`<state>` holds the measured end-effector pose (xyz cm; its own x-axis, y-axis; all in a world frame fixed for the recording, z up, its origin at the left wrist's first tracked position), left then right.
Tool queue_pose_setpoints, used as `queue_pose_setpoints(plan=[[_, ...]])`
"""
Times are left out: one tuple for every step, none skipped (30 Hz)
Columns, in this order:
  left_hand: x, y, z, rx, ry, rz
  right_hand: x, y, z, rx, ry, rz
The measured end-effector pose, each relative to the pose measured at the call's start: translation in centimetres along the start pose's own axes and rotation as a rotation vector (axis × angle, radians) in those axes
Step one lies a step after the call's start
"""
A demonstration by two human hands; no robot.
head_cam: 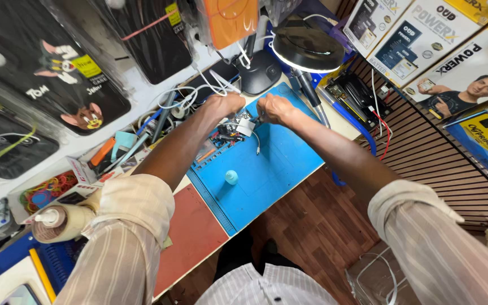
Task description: The person removes the back cover of a phone by hand, takes out screws using a screwdriver, and detaches internal components to reach and replace the screen.
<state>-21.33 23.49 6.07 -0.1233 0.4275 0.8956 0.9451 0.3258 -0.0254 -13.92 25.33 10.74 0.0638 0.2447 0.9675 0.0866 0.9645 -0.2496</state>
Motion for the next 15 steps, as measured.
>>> queue_pose_setpoints(plan=[[-0.3, -0.1, 0.0, 0.007, 0.026, 0.038, -0.9, 0.4, -0.7, -0.044, -0.016, 0.087], [-0.7, -0.1, -0.2, -0.007, 0.074, 0.053, -2.4, 0.8, -1.6, -0.088, -0.025, 0.176], [-1.3, -0.1, -0.9, -0.022, 0.121, 0.069, -3.6, 0.9, -2.6, -0.135, -0.029, 0.264], [-1.9, -0.1, -1.4, -0.034, 0.162, 0.084, -4.8, 0.9, -3.8, -0.218, -0.030, 0.282], [-2.4, -0.2, -1.8, -0.032, 0.195, 0.071, -6.2, 0.7, -5.3, -0.302, -0.035, 0.298], [-2.8, -0.4, -2.1, -0.028, 0.239, 0.060, -6.6, -0.2, -6.1, -0.264, 0.030, 0.305], [-3.2, -0.8, -2.6, -0.017, 0.273, 0.051, -6.7, -1.1, -6.6, -0.224, 0.095, 0.312], [-3.7, -1.0, -2.6, -0.021, 0.276, 0.043, -7.6, -0.9, -7.1, -0.285, 0.106, 0.377], [-4.1, -1.3, -2.7, -0.023, 0.279, 0.033, -8.4, -0.8, -7.7, -0.343, 0.116, 0.442], [-4.4, -1.6, -2.7, -0.023, 0.283, 0.022, -9.1, -0.5, -8.0, -0.399, 0.123, 0.506], [-4.7, -1.8, -2.8, -0.024, 0.279, 0.019, -9.1, -0.3, -8.1, -0.415, 0.156, 0.519], [-4.9, -1.9, -2.9, -0.027, 0.275, 0.014, -9.0, 0.1, -8.2, -0.431, 0.188, 0.533], [-5.0, -1.9, -3.1, -0.030, 0.273, 0.006, -8.7, 0.6, -8.2, -0.448, 0.219, 0.543], [-4.7, -1.8, -3.6, -0.038, 0.320, 0.061, -8.2, 1.3, -8.2, -0.469, 0.245, 0.546], [-4.7, -1.8, -4.3, -0.045, 0.362, 0.121, -7.6, 2.0, -8.0, -0.490, 0.271, 0.555]])
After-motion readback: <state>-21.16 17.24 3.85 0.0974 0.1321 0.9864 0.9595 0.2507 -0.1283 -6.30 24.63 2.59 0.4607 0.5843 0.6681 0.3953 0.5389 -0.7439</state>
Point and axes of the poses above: each hand's wrist, its own z-axis towards the middle knuckle, its own x-axis out of the back of the hand, y = z × x, the point moved 10 cm from there along z, towards the middle knuckle, and after that the axes turned 9 degrees about x, right-handed, at the moved point
